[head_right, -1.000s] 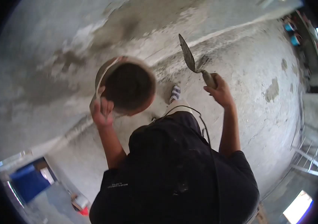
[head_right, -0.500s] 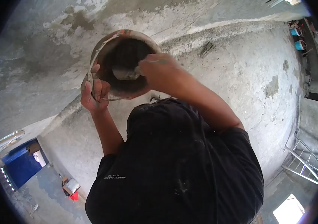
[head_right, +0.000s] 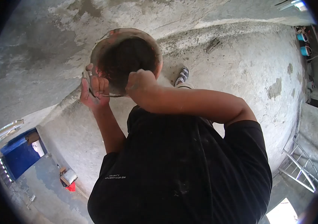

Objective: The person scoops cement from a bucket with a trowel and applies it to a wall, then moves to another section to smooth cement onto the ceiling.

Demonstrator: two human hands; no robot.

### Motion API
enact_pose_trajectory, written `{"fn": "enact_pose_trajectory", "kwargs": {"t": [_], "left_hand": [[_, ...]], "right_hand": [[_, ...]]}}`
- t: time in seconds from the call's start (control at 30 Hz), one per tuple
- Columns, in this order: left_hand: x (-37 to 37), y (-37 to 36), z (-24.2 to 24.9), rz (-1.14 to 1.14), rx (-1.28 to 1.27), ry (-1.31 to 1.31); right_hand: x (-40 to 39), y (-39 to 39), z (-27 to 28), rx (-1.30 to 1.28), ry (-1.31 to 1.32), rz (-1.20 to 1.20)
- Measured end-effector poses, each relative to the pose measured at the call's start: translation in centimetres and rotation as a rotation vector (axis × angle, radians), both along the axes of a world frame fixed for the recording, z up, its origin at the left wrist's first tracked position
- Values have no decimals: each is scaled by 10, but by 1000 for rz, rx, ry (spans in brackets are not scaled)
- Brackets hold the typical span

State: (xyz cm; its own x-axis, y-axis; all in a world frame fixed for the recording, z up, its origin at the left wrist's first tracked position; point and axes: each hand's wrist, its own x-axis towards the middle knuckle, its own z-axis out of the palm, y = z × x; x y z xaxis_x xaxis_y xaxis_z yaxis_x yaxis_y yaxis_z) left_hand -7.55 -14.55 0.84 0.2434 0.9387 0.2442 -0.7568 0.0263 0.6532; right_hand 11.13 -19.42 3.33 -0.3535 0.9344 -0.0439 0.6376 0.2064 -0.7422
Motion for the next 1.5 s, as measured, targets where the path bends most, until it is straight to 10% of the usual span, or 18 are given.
{"fn": "enact_pose_trajectory", "kwargs": {"t": [0.1,0.2,0.3,0.53,0.6,0.83,1.27,1.5], "left_hand": [[9,-18,-4,92,-123,-11],[20,-28,-5,36,-104,165],[47,-42,6,-1,-154,296],[82,-65,-3,-222,-231,83],[90,-74,-6,-342,-263,166],[129,-81,-1,-551,-269,143],[156,-60,-3,-455,225,468],[120,-1,-18,-876,-577,-174]], "right_hand": [[10,18,18,236,-671,508],[4,23,-3,158,52,111],[7,21,12,258,-471,308],[81,-26,-42,-61,135,227],[93,-42,-28,-745,255,-206],[113,-59,-14,-1180,541,-471],[178,-61,18,-373,-157,-225],[164,-59,8,-771,21,-511]]}}
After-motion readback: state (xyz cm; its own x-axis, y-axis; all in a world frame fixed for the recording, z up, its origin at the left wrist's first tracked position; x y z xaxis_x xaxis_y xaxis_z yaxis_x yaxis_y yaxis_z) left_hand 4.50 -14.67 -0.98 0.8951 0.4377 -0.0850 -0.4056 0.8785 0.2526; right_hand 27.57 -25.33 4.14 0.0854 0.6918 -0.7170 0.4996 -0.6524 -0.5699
